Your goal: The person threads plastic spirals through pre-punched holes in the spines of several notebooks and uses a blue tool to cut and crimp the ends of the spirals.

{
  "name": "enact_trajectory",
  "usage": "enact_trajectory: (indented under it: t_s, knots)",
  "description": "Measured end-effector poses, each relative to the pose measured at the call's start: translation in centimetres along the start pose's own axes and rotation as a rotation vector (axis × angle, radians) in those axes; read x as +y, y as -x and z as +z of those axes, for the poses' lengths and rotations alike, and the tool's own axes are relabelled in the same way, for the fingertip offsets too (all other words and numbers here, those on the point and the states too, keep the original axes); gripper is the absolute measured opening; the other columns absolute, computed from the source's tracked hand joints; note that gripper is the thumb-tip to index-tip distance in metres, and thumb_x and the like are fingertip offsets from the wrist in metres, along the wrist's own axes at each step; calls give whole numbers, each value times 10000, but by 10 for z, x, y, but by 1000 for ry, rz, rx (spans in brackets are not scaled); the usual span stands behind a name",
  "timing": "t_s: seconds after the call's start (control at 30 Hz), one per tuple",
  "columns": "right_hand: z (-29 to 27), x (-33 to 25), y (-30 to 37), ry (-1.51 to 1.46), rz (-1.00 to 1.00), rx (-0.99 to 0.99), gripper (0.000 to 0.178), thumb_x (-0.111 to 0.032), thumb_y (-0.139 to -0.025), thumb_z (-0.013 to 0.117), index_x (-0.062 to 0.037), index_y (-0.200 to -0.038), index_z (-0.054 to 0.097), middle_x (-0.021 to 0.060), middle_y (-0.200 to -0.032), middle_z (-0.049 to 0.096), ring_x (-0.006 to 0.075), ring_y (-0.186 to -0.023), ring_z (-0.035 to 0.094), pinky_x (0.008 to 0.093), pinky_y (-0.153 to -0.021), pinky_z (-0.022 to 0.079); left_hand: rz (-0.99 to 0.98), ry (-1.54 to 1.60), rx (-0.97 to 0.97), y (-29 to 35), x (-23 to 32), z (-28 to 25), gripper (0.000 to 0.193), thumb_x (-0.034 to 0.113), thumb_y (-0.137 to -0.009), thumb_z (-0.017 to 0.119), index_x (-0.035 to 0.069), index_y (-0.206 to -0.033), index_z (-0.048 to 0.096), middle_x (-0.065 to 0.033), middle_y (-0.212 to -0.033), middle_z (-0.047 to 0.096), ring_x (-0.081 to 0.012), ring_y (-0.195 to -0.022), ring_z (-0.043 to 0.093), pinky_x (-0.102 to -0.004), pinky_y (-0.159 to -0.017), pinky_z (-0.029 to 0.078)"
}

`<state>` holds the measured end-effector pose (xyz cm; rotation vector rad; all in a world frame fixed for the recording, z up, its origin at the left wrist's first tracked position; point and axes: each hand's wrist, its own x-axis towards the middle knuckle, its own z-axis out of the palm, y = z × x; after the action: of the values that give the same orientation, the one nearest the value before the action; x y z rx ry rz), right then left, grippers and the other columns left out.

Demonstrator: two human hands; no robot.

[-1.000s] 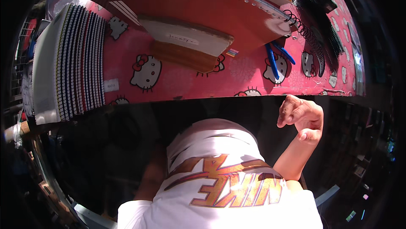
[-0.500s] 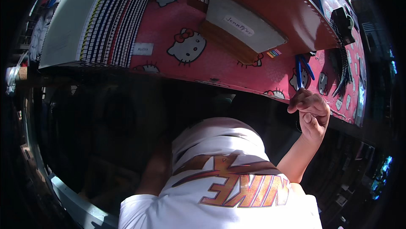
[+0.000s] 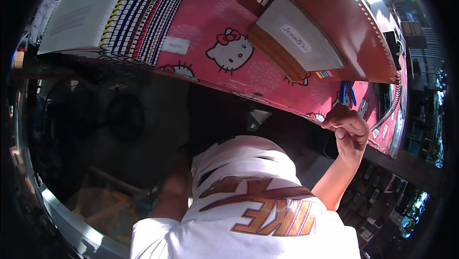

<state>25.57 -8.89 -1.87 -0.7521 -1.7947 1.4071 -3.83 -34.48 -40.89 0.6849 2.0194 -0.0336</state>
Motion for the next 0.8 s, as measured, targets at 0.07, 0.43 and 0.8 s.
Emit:
enact_trajectory:
  t_s: [0.07,0.43,0.8]
  knots:
    - [-1,1,2,16,-6,20,216,-150,-872,661,50,-950,637,123,-835,666,158,-762,558,288,-703,414,8,-10,-1,-5,6,-3,239,181,-902,566,-5,-1013,667,-125,-898,688,-222,-768,654,-338,-749,511]
    - [-12,5,3,60,-10,50,135,-69,-862,657,44,-936,651,104,-847,673,163,-782,579,290,-714,433,44,-48,6,-24,35,-19,237,181,-906,566,-4,-1012,669,-125,-892,689,-221,-745,654,-335,-736,511]
    - [-28,28,0,-171,93,-557,206,-124,-868,632,52,-976,636,158,-939,669,241,-907,623,355,-845,474,17,-10,40,-25,40,-25,235,180,-909,566,-3,-1011,670,-125,-886,689,-219,-723,653,-332,-722,511]
